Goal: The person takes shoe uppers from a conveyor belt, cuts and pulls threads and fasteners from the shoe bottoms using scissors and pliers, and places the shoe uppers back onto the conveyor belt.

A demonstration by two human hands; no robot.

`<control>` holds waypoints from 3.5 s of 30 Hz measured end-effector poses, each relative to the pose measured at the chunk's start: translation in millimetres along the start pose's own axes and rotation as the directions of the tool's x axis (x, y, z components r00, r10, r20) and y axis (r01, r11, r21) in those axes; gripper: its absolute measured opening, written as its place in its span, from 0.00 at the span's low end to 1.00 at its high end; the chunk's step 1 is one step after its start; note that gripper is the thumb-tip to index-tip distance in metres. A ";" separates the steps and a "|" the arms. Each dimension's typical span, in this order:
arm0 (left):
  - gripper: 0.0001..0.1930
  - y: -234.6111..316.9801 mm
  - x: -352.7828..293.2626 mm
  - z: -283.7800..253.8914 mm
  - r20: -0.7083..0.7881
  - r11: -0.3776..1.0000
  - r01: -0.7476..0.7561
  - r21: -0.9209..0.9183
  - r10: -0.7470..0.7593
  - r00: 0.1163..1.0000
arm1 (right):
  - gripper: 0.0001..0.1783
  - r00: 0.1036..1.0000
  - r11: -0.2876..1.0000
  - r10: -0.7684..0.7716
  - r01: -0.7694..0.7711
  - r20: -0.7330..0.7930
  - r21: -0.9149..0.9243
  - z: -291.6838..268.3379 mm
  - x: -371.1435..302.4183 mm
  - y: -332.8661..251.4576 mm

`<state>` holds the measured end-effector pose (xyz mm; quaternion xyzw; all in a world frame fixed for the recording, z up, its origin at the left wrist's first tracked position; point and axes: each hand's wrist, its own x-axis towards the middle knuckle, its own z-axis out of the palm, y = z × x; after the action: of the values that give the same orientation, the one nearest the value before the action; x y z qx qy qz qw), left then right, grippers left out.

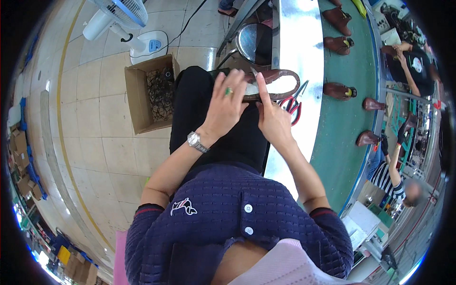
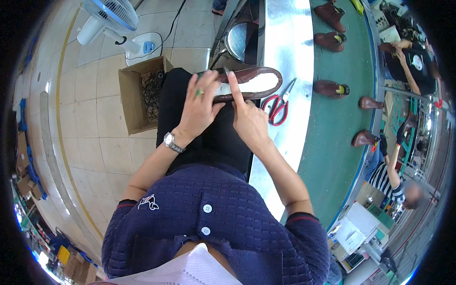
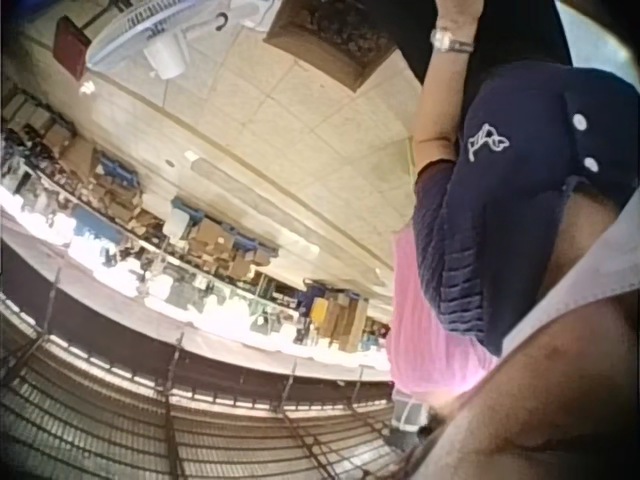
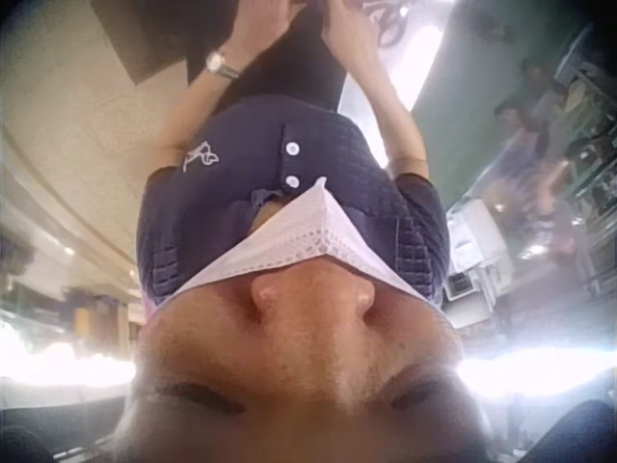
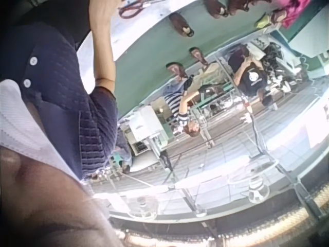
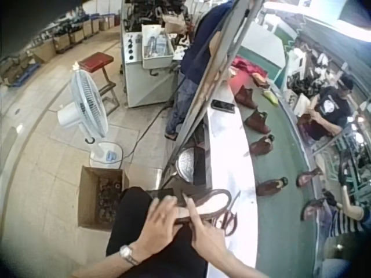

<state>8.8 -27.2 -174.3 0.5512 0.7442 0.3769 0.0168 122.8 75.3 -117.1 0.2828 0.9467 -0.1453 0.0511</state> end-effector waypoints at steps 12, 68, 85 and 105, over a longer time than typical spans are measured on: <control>0.42 -21.2 -62.2 -26.3 0.145 0.770 0.542 -0.336 -0.526 0.838 | 0.40 0.994 0.997 -0.080 0.080 0.080 0.008 -6.4 11.8 -1.2; 0.58 -59.5 -44.4 -82.9 0.062 0.779 0.309 -0.546 -0.331 0.942 | 0.30 0.777 0.775 0.629 -0.629 0.031 0.051 85.6 -142.3 119.3; 0.61 -18.0 -72.7 -25.7 0.650 0.415 0.575 -0.705 0.051 0.759 | 0.34 0.966 0.586 -0.249 0.207 -0.069 0.783 25.7 -34.0 13.5; 0.18 37.4 -91.9 -21.8 0.169 0.905 0.308 -0.293 -0.268 0.948 | 0.17 0.986 0.724 -0.108 -0.011 0.129 0.690 37.6 -46.3 1.0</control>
<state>65.3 -111.5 -172.9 0.4476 0.7449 0.4494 0.2068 162.6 40.6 -144.8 0.2441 0.8252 -0.5092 0.0146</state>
